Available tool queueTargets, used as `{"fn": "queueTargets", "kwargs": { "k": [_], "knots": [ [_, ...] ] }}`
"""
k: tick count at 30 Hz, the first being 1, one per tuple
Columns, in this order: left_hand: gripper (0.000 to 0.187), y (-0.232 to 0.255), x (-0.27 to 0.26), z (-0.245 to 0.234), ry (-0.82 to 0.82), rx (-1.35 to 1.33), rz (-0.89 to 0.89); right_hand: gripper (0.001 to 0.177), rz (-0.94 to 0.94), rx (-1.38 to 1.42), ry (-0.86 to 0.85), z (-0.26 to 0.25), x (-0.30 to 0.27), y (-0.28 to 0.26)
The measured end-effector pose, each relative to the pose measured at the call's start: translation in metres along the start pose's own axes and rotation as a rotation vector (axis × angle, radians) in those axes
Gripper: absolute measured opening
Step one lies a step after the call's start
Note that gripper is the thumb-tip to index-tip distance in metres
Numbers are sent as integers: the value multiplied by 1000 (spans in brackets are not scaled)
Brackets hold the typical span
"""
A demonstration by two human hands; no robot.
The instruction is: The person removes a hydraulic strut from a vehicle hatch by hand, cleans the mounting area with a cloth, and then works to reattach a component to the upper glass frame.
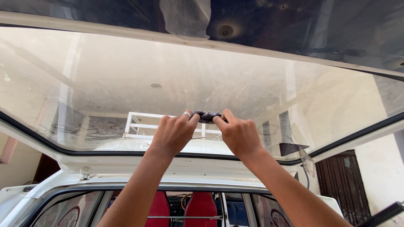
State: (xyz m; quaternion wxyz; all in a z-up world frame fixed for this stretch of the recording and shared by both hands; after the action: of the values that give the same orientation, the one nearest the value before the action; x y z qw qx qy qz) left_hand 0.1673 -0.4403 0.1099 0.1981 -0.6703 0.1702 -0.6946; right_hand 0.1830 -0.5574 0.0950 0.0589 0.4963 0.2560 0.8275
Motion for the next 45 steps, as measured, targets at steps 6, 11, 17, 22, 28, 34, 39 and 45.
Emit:
{"fn": "queueTargets", "kwargs": {
  "k": [6, 11, 17, 22, 28, 34, 39, 45],
  "knots": [
    [10, -10, -27, 66, -181, 45, 28, 13, -29, 43, -169, 74, -32, -27],
    [7, -17, -61, 99, -127, 47, 59, 16, -19, 96, -92, 101, -57, -44],
    [9, -20, -55, 105, -138, -1, 60, 18, -123, 24, -159, 106, -58, -42],
    [7, -3, -34, 101, -325, 92, 33, 12, -171, -51, -179, 77, -45, -31],
    [9, 45, 16, 48, -222, 37, -6, 19, -140, -82, -102, 14, -37, 31],
    [3, 92, 53, 19, -15, 13, 66, 24, -139, -112, -63, -26, -42, 90],
    [5, 111, 60, 19, 101, -16, 80, 20, -113, -80, -82, -27, -51, 110],
    [8, 102, 51, 56, -55, -33, 32, 21, -97, -34, 12, -5, -71, 108]
  ]
}}
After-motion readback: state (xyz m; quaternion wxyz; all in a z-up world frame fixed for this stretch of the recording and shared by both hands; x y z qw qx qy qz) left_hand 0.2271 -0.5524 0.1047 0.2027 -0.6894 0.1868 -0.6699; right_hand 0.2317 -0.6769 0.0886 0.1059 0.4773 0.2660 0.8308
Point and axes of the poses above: each hand's wrist, its own x-axis towards the middle knuckle, its own z-axis out of the palm, y = z × x, the point moved 10 cm from there along x, towards the middle knuckle, and after that the axes turned 11 degrees about -x, right-handed, at the moved point
